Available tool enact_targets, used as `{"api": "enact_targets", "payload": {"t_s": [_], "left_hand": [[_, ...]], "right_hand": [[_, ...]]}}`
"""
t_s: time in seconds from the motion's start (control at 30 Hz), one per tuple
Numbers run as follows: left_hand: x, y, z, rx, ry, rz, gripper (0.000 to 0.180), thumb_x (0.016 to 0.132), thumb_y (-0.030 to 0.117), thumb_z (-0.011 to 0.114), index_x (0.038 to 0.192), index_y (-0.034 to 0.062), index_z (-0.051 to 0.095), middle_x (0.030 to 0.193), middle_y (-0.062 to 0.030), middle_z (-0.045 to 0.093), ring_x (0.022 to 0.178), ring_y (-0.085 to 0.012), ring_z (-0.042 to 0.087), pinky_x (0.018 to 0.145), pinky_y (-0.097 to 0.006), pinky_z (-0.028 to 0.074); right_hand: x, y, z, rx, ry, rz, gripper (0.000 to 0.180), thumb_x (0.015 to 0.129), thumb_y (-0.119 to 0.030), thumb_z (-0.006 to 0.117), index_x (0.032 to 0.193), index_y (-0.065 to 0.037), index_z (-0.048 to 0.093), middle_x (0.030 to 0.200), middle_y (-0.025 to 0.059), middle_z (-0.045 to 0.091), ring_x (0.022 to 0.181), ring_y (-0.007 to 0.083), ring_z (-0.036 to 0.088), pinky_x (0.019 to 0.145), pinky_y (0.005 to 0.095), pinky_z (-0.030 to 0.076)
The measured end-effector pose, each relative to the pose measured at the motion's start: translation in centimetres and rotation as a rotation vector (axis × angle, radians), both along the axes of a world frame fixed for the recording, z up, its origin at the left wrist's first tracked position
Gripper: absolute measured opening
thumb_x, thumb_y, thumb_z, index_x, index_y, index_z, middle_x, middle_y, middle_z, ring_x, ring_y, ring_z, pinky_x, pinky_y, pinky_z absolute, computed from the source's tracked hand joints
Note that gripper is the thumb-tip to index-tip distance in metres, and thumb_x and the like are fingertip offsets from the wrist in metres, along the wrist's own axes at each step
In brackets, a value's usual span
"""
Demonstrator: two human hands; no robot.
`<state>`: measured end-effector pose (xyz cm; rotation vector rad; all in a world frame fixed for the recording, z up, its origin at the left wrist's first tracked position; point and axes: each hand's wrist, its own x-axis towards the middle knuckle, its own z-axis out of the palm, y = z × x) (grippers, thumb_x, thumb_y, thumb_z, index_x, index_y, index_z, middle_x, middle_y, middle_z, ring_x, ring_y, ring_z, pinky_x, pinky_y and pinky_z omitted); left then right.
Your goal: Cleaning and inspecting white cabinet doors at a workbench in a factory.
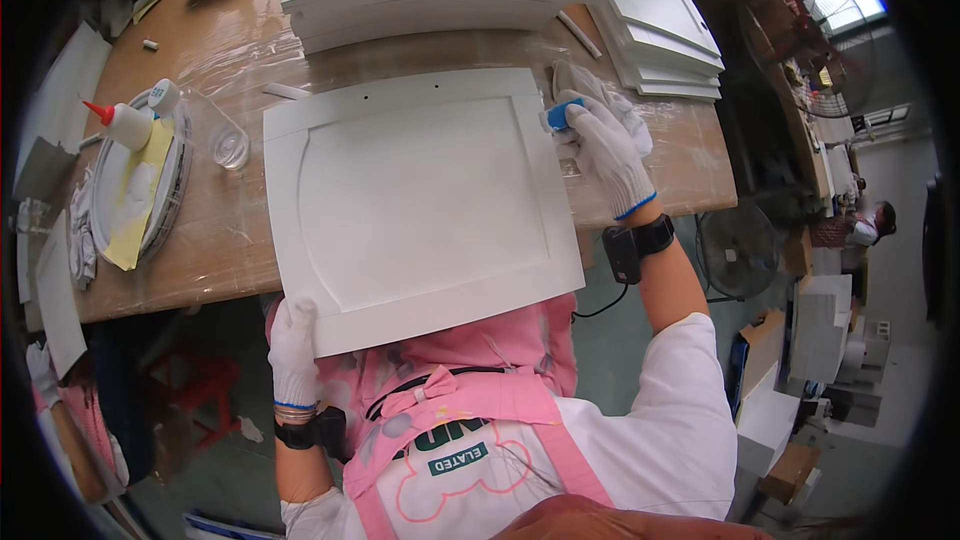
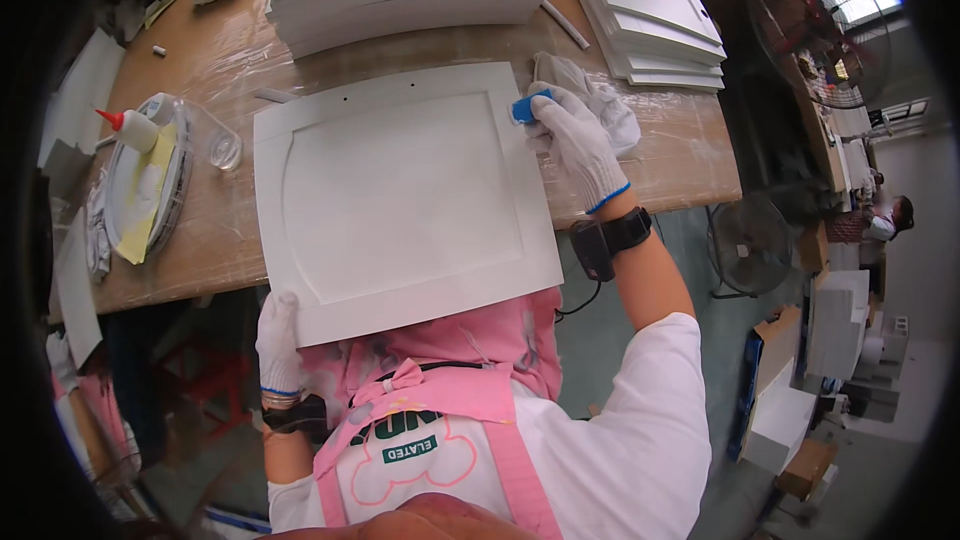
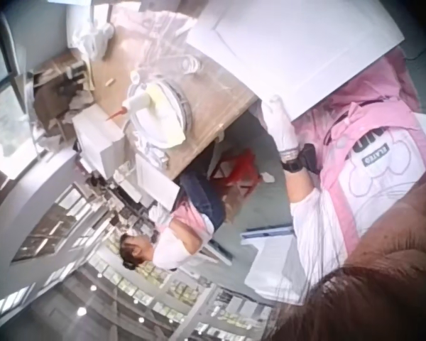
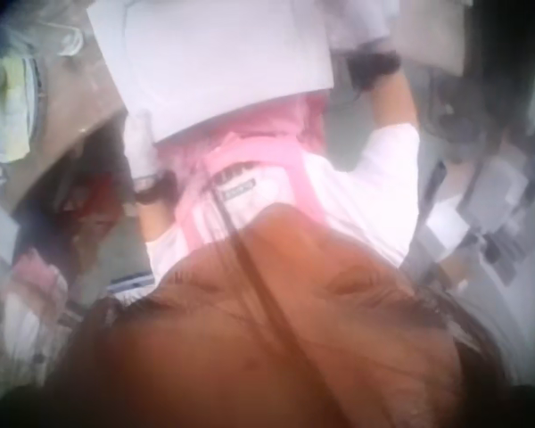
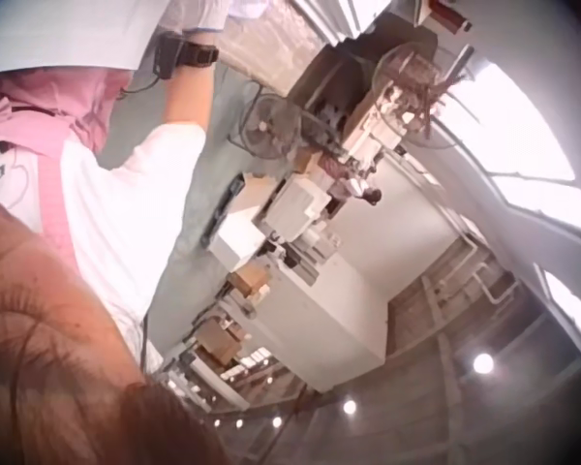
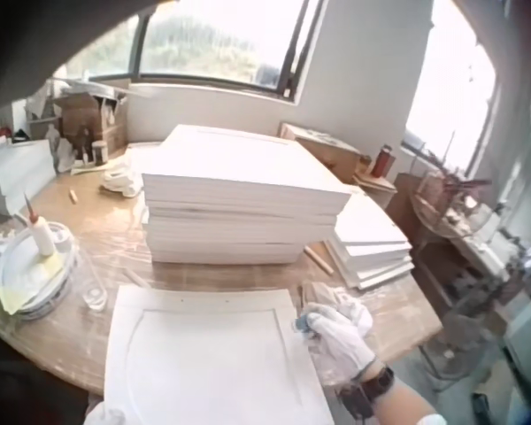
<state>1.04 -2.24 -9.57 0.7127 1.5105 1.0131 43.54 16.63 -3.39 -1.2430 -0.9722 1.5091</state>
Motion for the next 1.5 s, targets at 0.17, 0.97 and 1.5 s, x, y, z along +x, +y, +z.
{"api": "enact_targets", "payload": {"t_s": [0.17, 0.97, 1.5], "left_hand": [[-0.8, -0.4, -1.4, 0.034, 0.027, -0.001, 0.047, 0.098, 0.042, 0.057, 0.12, -0.0003, 0.056, 0.106, -0.0062, 0.062, 0.092, -0.012, 0.059, 0.08, -0.028, 0.049], [-0.5, -0.2, -0.4, -0.022, 0.095, -0.014, 0.049, 0.099, 0.041, 0.056, 0.123, -0.0012, 0.056, 0.108, -0.0055, 0.064, 0.096, -0.0108, 0.057, 0.084, -0.027, 0.047], [-1.0, -0.8, -3.1, 0.03, 0.059, 0.013, 0.05, 0.099, 0.044, 0.055, 0.121, -0.0015, 0.057, 0.105, -0.005, 0.064, 0.093, -0.0105, 0.057, 0.081, -0.026, 0.048]], "right_hand": [[-2.4, 3.4, 3.0, 0.247, -0.754, 0.037, 0.035, 0.096, -0.031, 0.056, 0.114, 0.0, 0.059, 0.085, 0.0019, 0.056, 0.069, 0.0088, 0.049, 0.059, 0.0232, 0.043], [-4.0, 8.4, 1.5, 0.086, -1.382, 0.073, 0.065, 0.081, -0.065, 0.056, 0.102, -0.005, 0.071, 0.089, 0.015, 0.071, 0.091, 0.0318, 0.067, 0.085, 0.0391, 0.047], [-6.3, 7.1, 0.7, 0.339, -1.567, 0.101, 0.056, 0.082, -0.051, 0.066, 0.114, -0.005, 0.065, 0.099, 0.019, 0.069, 0.096, 0.034, 0.066, 0.083, 0.0389, 0.05]]}}
